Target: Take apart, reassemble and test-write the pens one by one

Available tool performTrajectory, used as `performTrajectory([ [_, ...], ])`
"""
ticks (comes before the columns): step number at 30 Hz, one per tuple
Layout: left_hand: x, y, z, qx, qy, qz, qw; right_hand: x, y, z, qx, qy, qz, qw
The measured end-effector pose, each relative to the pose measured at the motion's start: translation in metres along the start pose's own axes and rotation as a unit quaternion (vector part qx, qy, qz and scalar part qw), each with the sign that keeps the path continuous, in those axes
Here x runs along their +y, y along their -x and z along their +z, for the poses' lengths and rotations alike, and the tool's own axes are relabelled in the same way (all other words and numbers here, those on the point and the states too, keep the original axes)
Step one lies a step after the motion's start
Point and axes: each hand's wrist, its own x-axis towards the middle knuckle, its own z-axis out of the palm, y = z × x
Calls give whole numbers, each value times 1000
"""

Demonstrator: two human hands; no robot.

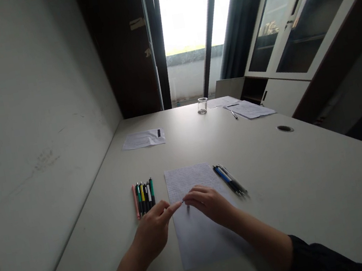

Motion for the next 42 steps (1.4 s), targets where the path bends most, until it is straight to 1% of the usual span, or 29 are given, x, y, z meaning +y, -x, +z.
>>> performTrajectory([
  [6,0,0,-1,-13,18,3,1000,-7,-1,-2,18,-76,38,996],
  [10,1,0,-3,-13,28,4,1000,-12,-1,-4,30,-104,68,992],
  [15,2,0,-2,-12,27,3,1000,-11,-1,-10,72,-91,95,989],
  [19,0,1,0,-10,20,-9,1000,-2,2,-16,69,-78,104,989],
  [23,1,0,0,3,28,-19,999,6,10,-19,36,-45,101,993],
  [27,3,-1,-2,19,58,-26,998,11,16,-17,-26,54,64,996],
  [31,2,-2,-2,41,64,-25,997,11,18,-15,-87,167,30,982],
  [35,1,-3,0,57,40,-19,997,7,16,-16,-143,237,5,961],
  [38,0,-3,1,58,23,-19,998,4,15,-17,-161,257,-8,953],
  [42,-1,-2,2,55,13,-17,998,3,15,-18,-165,260,-17,951],
])
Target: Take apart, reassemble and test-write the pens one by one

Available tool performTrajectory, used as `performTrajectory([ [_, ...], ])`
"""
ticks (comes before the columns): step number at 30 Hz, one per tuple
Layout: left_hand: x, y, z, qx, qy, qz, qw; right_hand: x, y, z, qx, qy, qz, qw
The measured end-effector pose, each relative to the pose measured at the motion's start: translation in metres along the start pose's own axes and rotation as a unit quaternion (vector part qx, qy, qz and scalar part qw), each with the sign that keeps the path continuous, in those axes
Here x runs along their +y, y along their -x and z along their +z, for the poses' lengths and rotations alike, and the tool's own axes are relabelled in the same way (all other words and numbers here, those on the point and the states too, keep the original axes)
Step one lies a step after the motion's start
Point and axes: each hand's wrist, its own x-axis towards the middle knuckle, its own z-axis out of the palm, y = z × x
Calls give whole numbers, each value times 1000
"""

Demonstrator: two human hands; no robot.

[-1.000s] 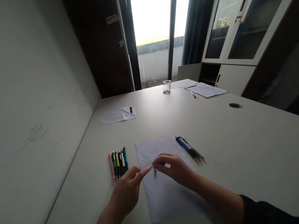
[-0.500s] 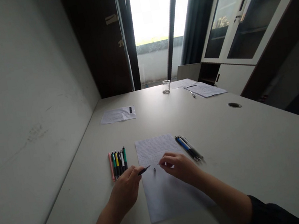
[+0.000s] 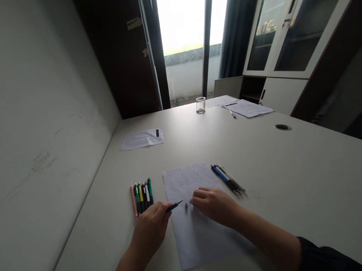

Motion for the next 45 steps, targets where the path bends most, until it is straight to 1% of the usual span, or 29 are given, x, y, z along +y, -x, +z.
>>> performTrajectory([
  [5,0,0,0,0,-8,-1,1000,1,1,-1,2,-9,-11,1000],
  [8,1,0,-1,-6,-8,-5,1000,2,1,0,16,-38,-4,999],
  [10,1,-1,-2,-8,-2,-5,1000,2,2,1,38,-71,13,997],
  [13,1,0,-1,-13,9,1,1000,2,2,2,88,-121,38,988],
  [15,1,0,-1,-18,12,1,1000,1,1,2,117,-146,45,981],
  [17,1,0,0,-21,13,2,1000,-1,1,1,131,-164,42,977],
  [23,5,0,1,-26,20,31,999,-7,0,-2,132,-193,-4,972],
  [27,8,0,2,-27,26,40,999,-9,-1,-2,127,-200,-15,971],
  [37,6,1,0,-33,27,33,999,-8,1,-4,127,-215,3,968],
  [45,2,0,0,-24,31,16,999,-5,1,-8,145,-280,49,948],
])
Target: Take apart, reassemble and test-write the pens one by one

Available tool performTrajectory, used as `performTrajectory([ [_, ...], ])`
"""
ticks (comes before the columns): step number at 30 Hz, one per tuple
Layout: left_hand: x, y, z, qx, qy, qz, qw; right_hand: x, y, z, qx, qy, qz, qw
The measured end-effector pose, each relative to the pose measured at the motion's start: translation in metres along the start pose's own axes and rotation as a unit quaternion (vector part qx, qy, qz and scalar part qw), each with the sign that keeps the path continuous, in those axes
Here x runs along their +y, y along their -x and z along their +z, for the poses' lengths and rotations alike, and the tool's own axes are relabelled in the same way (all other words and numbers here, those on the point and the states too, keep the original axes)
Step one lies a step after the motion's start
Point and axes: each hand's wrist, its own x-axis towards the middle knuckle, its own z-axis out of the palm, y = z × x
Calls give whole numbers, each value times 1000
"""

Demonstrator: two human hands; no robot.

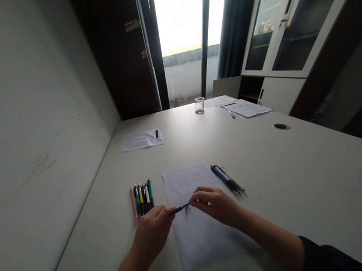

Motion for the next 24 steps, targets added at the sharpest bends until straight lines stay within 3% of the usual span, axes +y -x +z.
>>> performTrajectory([
  [13,-2,0,1,32,0,-1,999,11,7,-24,80,-78,67,992],
  [24,-3,0,0,30,9,1,1000,18,14,-37,130,-102,81,983],
])
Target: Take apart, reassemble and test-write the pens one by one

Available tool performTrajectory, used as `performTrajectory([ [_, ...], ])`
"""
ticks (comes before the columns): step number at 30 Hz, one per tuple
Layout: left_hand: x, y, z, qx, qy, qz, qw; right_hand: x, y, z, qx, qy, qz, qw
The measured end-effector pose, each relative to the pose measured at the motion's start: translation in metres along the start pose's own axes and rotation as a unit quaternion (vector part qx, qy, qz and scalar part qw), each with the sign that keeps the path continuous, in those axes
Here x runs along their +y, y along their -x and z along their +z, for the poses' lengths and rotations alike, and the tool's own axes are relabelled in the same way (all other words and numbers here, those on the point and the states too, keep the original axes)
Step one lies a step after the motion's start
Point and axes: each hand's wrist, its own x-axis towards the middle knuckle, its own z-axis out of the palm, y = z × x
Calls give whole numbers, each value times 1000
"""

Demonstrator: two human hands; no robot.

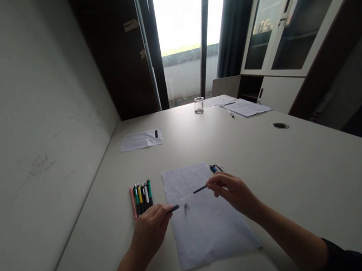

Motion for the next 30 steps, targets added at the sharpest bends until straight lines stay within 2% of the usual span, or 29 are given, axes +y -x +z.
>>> performTrajectory([
  [4,-1,1,1,9,-9,1,1000,-1,1,-5,18,28,-16,999],
  [8,-1,1,1,3,-15,-1,1000,-2,5,-8,21,88,-65,994],
  [14,-2,1,2,2,-16,1,1000,-6,12,-6,-58,201,-173,962],
  [19,-1,1,3,8,2,-1,1000,-14,18,4,-171,273,-231,918],
  [26,4,-2,-2,25,39,-10,999,-16,25,18,-245,316,-256,880],
  [30,4,-2,-2,23,37,-12,999,-13,24,18,-244,301,-243,889],
])
